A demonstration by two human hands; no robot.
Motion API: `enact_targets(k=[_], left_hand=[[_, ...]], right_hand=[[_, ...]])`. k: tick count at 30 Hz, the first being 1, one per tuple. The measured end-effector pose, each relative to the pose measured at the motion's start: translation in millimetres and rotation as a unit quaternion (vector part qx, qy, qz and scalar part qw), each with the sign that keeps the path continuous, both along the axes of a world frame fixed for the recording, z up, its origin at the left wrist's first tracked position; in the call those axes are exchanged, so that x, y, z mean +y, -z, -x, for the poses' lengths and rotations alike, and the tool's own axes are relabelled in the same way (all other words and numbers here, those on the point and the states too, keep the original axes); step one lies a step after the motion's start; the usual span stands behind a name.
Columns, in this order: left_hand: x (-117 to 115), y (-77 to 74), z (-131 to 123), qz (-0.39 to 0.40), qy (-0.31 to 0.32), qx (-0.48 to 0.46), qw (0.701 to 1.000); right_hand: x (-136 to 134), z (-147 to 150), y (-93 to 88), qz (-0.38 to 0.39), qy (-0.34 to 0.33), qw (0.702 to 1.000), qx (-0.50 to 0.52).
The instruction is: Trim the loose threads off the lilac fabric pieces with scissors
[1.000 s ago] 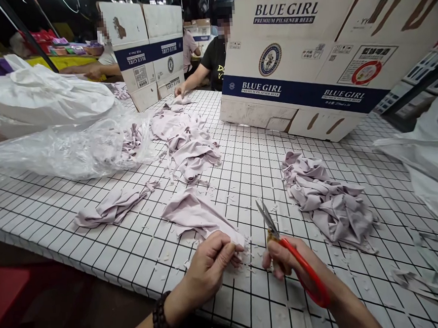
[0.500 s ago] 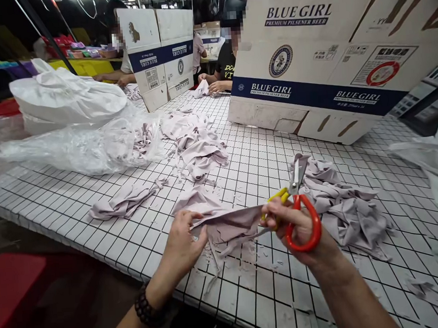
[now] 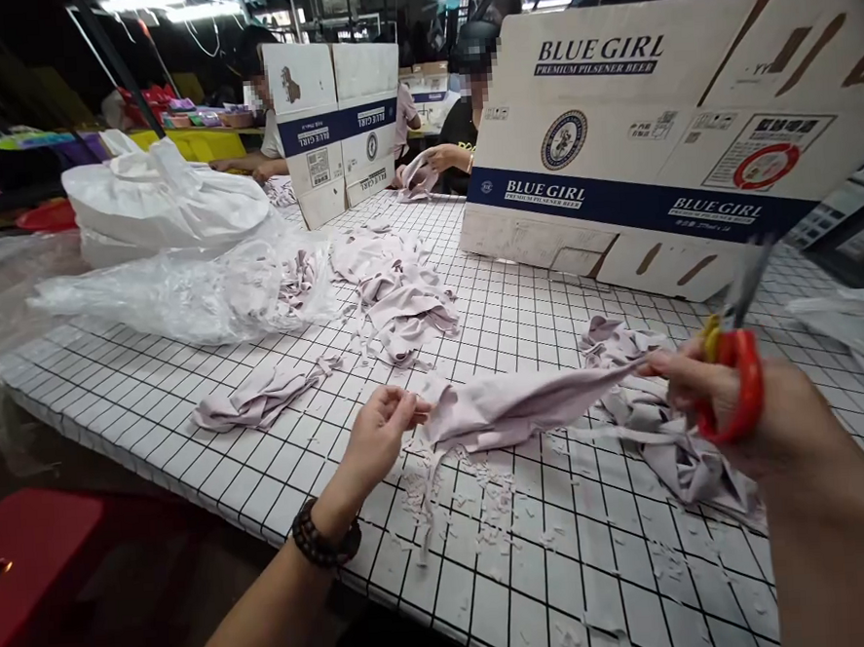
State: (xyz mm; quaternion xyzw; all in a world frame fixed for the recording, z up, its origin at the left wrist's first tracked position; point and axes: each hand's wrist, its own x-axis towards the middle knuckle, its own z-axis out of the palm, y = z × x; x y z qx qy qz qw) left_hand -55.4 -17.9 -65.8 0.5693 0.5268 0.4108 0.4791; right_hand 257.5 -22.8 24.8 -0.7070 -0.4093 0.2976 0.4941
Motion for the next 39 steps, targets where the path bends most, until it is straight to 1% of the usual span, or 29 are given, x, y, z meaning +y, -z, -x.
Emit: enact_targets(k=[1, 2, 3, 4, 5, 6, 8, 10, 12, 14, 16, 18, 20, 23, 27, 30, 35, 39], left_hand=[[-1, -1.6, -5, 0.016, 0.019, 0.0, 1.0], [-2, -1.8, -9, 0.023, 0.035, 0.032, 0.999], [-4, -0.5, -13, 0.018, 0.046, 0.091, 0.995], [-6, 2.0, -17, 0.006, 0.059, 0.152, 0.987], [-8, 5.5, -21, -0.011, 0.071, 0.203, 0.977], [-9, 9.5, -24, -0.028, 0.081, 0.24, 0.967], [-10, 17.5, -31, -0.059, 0.086, 0.281, 0.954], [-8, 22.5, -37, -0.08, 0.075, 0.301, 0.947], [-5, 22.9, -43, -0.093, 0.053, 0.307, 0.946], [-4, 19.8, -49, -0.113, 0.03, 0.308, 0.944], [-4, 16.4, -55, -0.136, 0.026, 0.298, 0.945], [-6, 15.4, -60, -0.153, 0.05, 0.278, 0.947], [-9, 17.3, -65, -0.163, 0.077, 0.252, 0.951], [-12, 23.0, -71, -0.168, 0.076, 0.24, 0.953], [-10, 28.0, -78, -0.146, 0.051, 0.293, 0.944], [-5, 28.6, -85, -0.133, 0.047, 0.293, 0.945], [1, 27.8, -89, -0.118, 0.05, 0.252, 0.959], [-4, 24.6, -80, -0.086, 0.067, 0.181, 0.977]], right_hand=[[-4, -5, 4.0, 0.063, 0.036, 0.995, -0.072], [-9, -7, 8.6, 0.115, 0.063, 0.982, -0.138], [-14, -6, 13.8, 0.148, 0.078, 0.968, -0.186], [-19, -2, 19.8, 0.165, 0.077, 0.96, -0.213], [-23, 4, 26.6, 0.167, 0.061, 0.96, -0.216], [-26, 13, 34.2, 0.164, 0.029, 0.965, -0.202], [-25, 34, 51.0, 0.158, -0.05, 0.972, -0.166], [-18, 55, 67.9, 0.148, -0.126, 0.971, -0.14], [-4, 72, 81.6, 0.129, -0.167, 0.968, -0.136], [10, 81, 89.3, 0.109, -0.182, 0.968, -0.137], [20, 84, 90.3, 0.098, -0.194, 0.968, -0.125], [25, 81, 85.9, 0.096, -0.212, 0.968, -0.098], [24, 77, 79.4, 0.096, -0.234, 0.965, -0.063], [21, 73, 73.1, 0.092, -0.247, 0.964, -0.02], [25, 75, 76.1, 0.079, -0.221, 0.972, 0.019], [33, 79, 80.1, 0.068, -0.192, 0.978, 0.042], [41, 81, 81.4, 0.039, -0.178, 0.981, 0.074], [48, 77, 82.1, 0.014, -0.159, 0.985, 0.071]])
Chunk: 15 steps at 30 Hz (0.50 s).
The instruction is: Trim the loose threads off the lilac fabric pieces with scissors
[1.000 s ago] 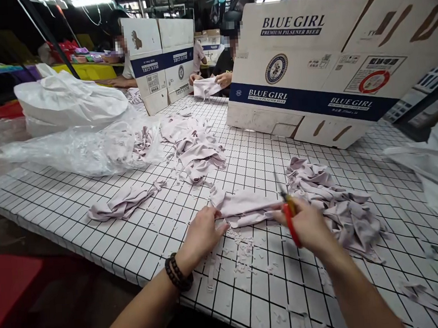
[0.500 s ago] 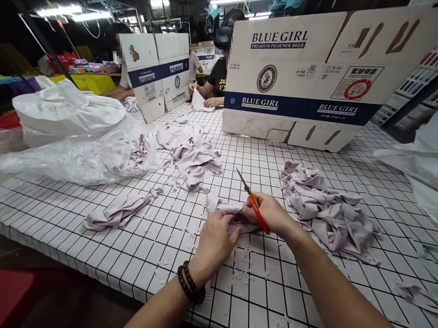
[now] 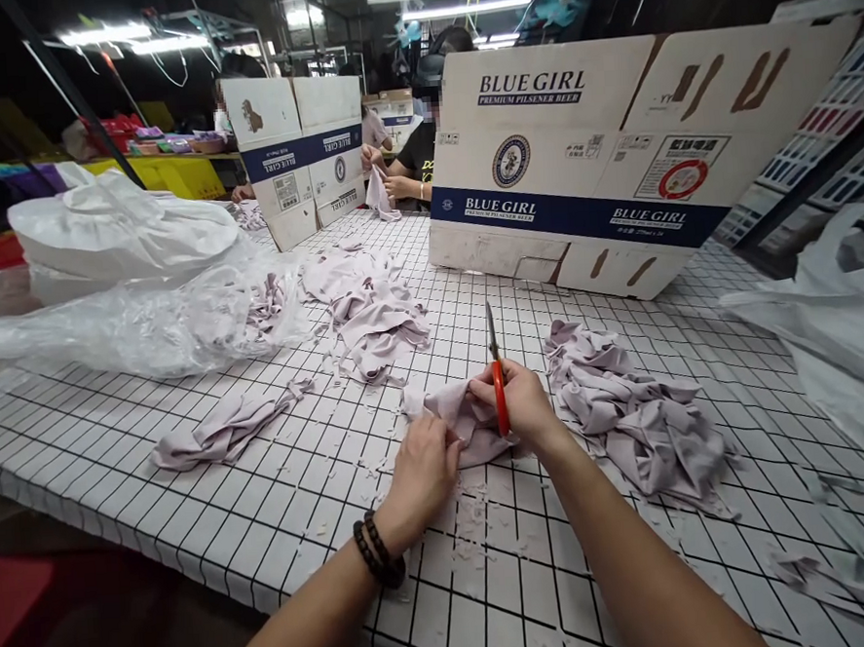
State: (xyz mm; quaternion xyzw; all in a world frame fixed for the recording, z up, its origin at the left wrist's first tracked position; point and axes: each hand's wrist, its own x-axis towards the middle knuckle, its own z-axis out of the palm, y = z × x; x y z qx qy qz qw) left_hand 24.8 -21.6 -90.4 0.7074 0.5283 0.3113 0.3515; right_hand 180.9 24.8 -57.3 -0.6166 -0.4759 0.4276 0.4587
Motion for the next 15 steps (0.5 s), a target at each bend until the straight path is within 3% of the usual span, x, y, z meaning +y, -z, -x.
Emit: enact_targets(k=[2, 4, 5, 7, 8, 10, 13, 15], left_hand=[[-7, -4.1, 7, 0.034, 0.011, -0.037, 0.999], [-16, -10.3, 15, 0.131, -0.007, -0.146, 0.981], [-21, -14.0, 19, 0.204, -0.03, -0.231, 0.951], [-31, -21.4, 26, 0.357, -0.089, -0.404, 0.837], [-36, -24.8, 28, 0.417, -0.116, -0.463, 0.773], [-45, -30.2, 31, 0.485, -0.151, -0.511, 0.694], [-57, -34.5, 30, 0.518, -0.189, -0.526, 0.648], [-64, -36.0, 27, 0.527, -0.215, -0.531, 0.627]], right_hand=[[1, -3, -1.0, -0.004, 0.015, 1.0, -0.019], [-4, -4, -3.7, 0.007, 0.01, 0.999, -0.039], [-9, -4, -5.5, 0.018, -0.007, 0.999, -0.045], [-23, -2, -8.6, 0.043, -0.062, 0.996, -0.04], [-32, 0, -9.4, 0.056, -0.098, 0.993, -0.033], [-49, 7, -8.4, 0.075, -0.174, 0.982, -0.024], [-68, 16, -1.2, 0.079, -0.24, 0.967, -0.033], [-75, 19, 4.8, 0.073, -0.236, 0.968, -0.04]])
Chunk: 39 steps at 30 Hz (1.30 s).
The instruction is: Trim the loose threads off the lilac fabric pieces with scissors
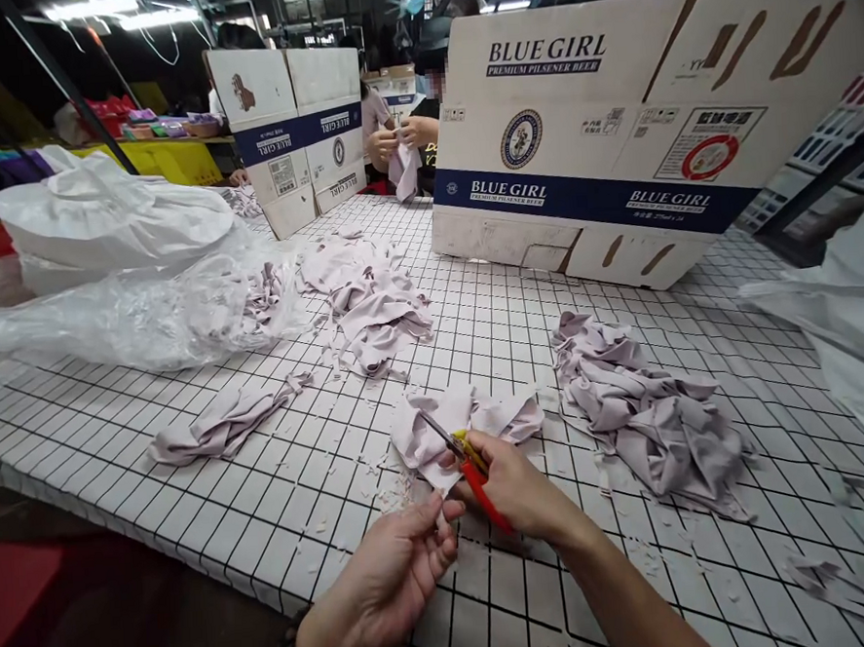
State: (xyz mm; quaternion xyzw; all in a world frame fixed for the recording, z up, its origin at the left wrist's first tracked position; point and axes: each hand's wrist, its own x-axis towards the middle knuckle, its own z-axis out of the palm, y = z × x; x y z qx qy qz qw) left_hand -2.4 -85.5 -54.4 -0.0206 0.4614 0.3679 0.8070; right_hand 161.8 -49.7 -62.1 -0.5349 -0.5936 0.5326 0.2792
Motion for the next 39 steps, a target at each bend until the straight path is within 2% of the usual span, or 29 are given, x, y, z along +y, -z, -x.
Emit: enact_targets(k=[4, 7, 11, 14, 17, 20, 22, 23, 26, 28, 29, 32, 35, 39], left_hand=[[-11, -0.9, -6, 0.049, -0.015, -0.002, 0.999], [-14, 1.9, -7, 0.035, 0.01, -0.021, 0.999], [-10, 10.9, -7, -0.102, 0.049, -0.035, 0.993], [-4, 18.6, -6, -0.209, 0.086, 0.015, 0.974], [1, 23.0, -2, -0.312, 0.125, 0.13, 0.933], [2, 23.2, 5, -0.445, 0.123, 0.284, 0.841], [2, 21.8, 9, -0.505, 0.107, 0.347, 0.783], [2, 21.1, 10, -0.522, 0.101, 0.361, 0.766], [3, 20.5, 11, -0.55, 0.096, 0.362, 0.747], [3, 22.2, 11, -0.57, 0.1, 0.332, 0.745], [3, 23.6, 10, -0.572, 0.102, 0.303, 0.755], [4, 28.9, 8, -0.541, 0.103, 0.201, 0.81], [6, 31.3, 7, -0.515, 0.092, 0.163, 0.836], [9, 29.7, 7, -0.525, 0.092, 0.184, 0.826]], right_hand=[[-4, 1, 5.3, -0.023, 0.028, 0.999, 0.009], [-6, 1, 2.9, -0.048, 0.048, 0.998, 0.018], [-10, 1, 1.2, -0.054, 0.063, 0.996, 0.03], [-13, 0, 3.6, -0.05, 0.072, 0.995, 0.051], [-16, -2, 4.5, -0.058, 0.073, 0.994, 0.063], [-19, -3, 1.1, -0.043, 0.069, 0.993, 0.088], [-20, -3, -1.7, -0.039, 0.075, 0.992, 0.092], [-20, -2, -2.7, -0.041, 0.078, 0.992, 0.088], [-20, 3, -2.7, -0.044, 0.085, 0.992, 0.082], [-21, 7, -1.4, -0.035, 0.086, 0.991, 0.098], [-21, 8, -1.0, -0.029, 0.082, 0.991, 0.105], [-24, 3, -4.6, -0.019, 0.064, 0.995, 0.08], [-31, -11, -17.0, -0.03, 0.057, 0.997, -0.05], [-43, -23, -36.1, -0.046, 0.019, 0.973, -0.226]])
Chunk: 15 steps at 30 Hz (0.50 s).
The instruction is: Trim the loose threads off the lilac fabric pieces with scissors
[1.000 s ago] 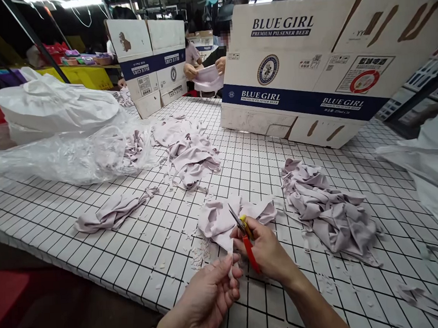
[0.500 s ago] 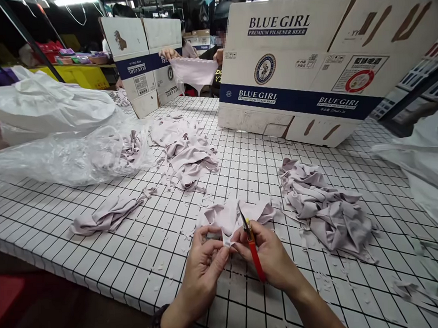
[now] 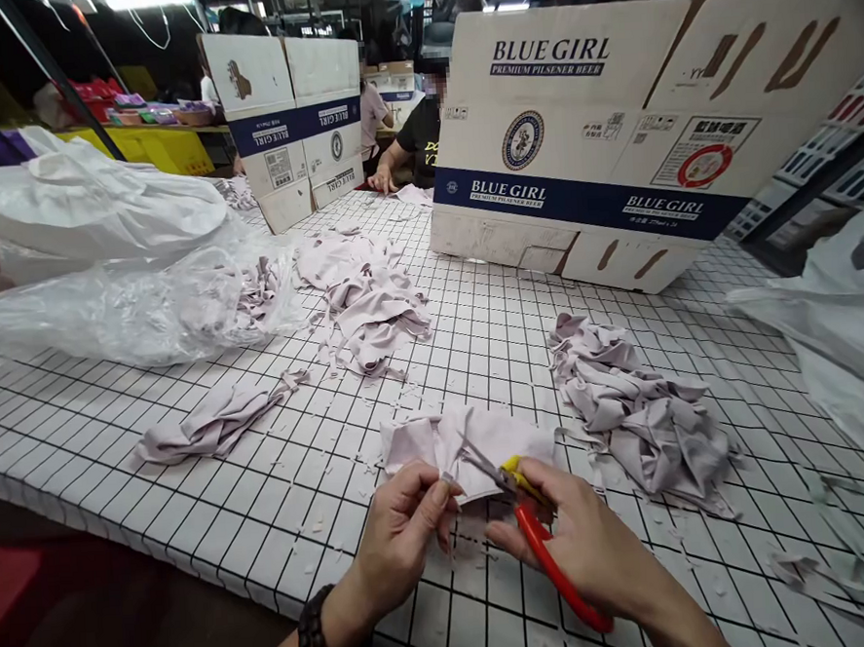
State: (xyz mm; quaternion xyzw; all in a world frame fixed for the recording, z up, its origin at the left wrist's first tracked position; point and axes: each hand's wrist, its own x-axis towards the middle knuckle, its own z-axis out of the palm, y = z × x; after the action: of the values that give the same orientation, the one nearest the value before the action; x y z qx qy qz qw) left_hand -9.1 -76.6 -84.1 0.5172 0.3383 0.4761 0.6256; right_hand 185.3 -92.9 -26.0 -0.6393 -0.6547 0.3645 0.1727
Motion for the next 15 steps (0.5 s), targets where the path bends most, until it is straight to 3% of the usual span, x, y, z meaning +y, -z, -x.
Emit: enact_targets(k=[5, 15], left_hand=[[1, 1.3, -1, -0.053, 0.009, 0.04, 0.998], [2, 2.3, 1, -0.076, 0.015, 0.047, 0.996]], right_hand=[[-9, 7, -3.1, -0.009, -0.012, 0.996, -0.083], [-8, 13, -0.4, -0.037, -0.015, 0.993, -0.111]])
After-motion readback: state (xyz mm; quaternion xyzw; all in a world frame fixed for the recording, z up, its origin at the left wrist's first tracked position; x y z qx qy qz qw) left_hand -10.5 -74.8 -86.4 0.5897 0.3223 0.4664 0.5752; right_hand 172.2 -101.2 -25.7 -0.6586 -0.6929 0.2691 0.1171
